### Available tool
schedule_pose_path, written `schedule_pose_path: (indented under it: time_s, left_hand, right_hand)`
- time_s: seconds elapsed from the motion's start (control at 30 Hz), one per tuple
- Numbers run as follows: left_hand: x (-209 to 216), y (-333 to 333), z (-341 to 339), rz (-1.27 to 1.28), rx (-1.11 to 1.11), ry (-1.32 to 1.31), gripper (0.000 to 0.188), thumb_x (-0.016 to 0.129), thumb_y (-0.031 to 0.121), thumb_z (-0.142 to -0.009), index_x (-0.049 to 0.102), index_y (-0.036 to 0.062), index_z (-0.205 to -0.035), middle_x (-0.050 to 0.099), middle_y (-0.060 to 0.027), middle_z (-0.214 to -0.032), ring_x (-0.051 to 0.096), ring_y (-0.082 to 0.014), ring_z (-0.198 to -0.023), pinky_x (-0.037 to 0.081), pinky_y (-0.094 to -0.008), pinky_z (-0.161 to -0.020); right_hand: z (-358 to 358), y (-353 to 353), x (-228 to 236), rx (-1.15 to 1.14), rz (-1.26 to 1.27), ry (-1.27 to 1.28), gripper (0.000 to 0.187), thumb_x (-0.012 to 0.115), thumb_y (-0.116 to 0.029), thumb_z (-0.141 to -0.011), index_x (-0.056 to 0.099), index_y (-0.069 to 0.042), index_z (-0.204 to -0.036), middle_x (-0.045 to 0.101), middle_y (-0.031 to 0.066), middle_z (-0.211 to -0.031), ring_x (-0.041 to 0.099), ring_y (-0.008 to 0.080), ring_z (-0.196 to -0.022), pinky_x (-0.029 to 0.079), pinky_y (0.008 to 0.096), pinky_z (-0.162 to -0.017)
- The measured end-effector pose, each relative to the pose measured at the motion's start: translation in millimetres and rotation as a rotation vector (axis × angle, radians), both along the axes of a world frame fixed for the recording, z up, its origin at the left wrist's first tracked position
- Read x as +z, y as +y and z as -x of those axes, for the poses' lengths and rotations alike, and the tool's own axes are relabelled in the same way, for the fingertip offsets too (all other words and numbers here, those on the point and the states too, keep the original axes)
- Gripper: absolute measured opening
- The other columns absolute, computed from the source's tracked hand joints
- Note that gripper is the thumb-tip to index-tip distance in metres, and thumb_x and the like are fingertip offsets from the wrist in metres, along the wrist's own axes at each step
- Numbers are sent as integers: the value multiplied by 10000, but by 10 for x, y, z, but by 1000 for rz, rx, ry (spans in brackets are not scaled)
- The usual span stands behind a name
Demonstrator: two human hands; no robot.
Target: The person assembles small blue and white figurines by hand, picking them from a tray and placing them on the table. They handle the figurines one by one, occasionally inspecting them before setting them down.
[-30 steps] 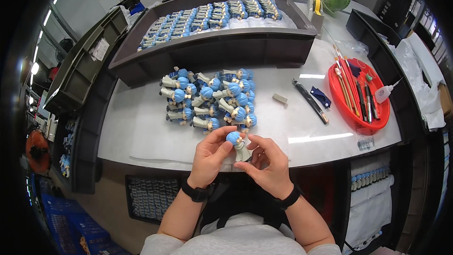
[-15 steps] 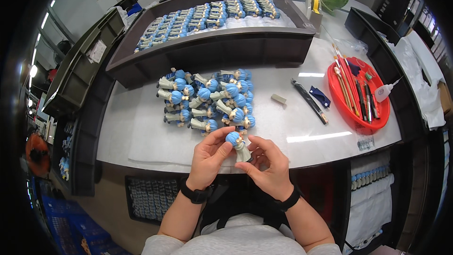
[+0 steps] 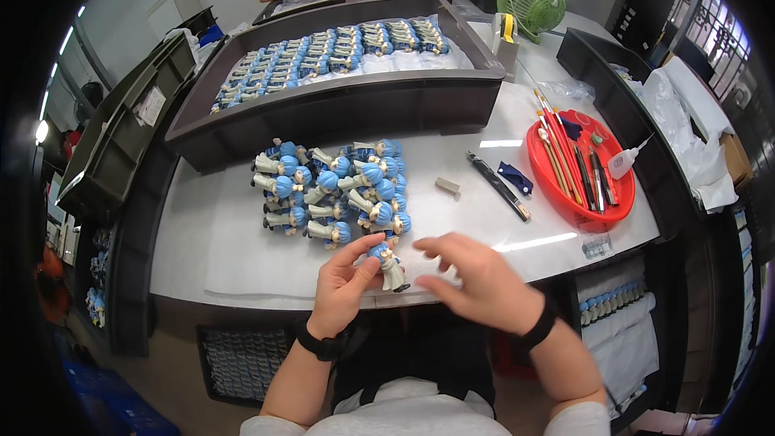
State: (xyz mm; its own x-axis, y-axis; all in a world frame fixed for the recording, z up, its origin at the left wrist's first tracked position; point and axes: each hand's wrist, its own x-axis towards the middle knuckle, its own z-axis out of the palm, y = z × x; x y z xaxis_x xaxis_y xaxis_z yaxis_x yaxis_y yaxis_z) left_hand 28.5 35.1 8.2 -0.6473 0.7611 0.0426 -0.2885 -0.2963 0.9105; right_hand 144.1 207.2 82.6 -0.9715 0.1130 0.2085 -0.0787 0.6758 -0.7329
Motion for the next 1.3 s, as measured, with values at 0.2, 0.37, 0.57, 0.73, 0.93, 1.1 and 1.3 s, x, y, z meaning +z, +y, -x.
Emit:
schedule_pose_path:
  time_s: [0.2, 0.37, 0.57, 0.73, 0.93, 1.1, 1.3]
  left_hand:
    - [-47, -52, 29, -58, 13, 126, 479, 610, -16, -882, 468, 28, -1338, 508, -43, -1185, 553, -116, -1041, 492, -262, -886]
    - [11, 12, -23, -32, -37, 169, 722, 738, -73, -728, 429, 39, -1372, 450, -53, -1256, 509, -135, -1105, 484, -274, -918]
    - [37, -5, -23, 73, 4, 358, 774, 751, -107, -684, 419, 20, -1371, 430, -64, -1285, 502, -154, -1115, 487, -296, -929]
    - [3, -13, -30, 110, 24, 429, 753, 752, -106, -677, 458, 42, -1354, 429, -66, -1289, 490, -143, -1114, 501, -268, -889]
    - [61, 1, -45, 107, 29, 428, 725, 750, -114, -667, 488, 44, -1324, 445, -68, -1278, 505, -141, -1103, 508, -262, -874]
    - [18, 30, -62, 106, 110, 514, 659, 751, -86, -652, 527, 52, -1257, 501, -98, -1240, 578, -179, -999, 526, -262, -764]
    - [57, 20, -28, 133, 79, 432, 662, 758, -98, -656, 504, 7, -1257, 491, -78, -1241, 555, -154, -1040, 518, -279, -854]
  right_hand:
    - [665, 679, 155, 66, -359, -90, 343, 721, -86, -769, 594, -6, -1078, 637, 132, -961, 624, 253, -820, 508, 333, -707]
    - [910, 851, -94, -58, -481, -210, 290, 719, -101, -754, 592, 19, -986, 638, 171, -861, 624, 307, -795, 499, 368, -726]
    - [732, 675, -97, -107, -305, -117, 144, 620, -23, -812, 611, 30, -946, 643, 160, -815, 630, 283, -759, 499, 343, -708]
    - [316, 153, 41, -68, -44, 20, 120, 622, 9, -828, 652, 1, -944, 600, 107, -846, 633, 219, -756, 513, 281, -667]
    - [94, -280, -189, -182, 339, 23, 254, 680, 18, -792, 602, 15, -1033, 617, 44, -794, 592, 95, -746, 477, 220, -660]
    - [174, -377, -359, -245, 329, 83, 253, 674, 31, -768, 565, 2, -994, 616, 71, -701, 596, 115, -629, 452, 238, -564]
    - [152, -278, -246, -282, 330, 106, 262, 673, 33, -779, 556, -18, -1008, 589, 63, -659, 582, 113, -596, 440, 242, -548]
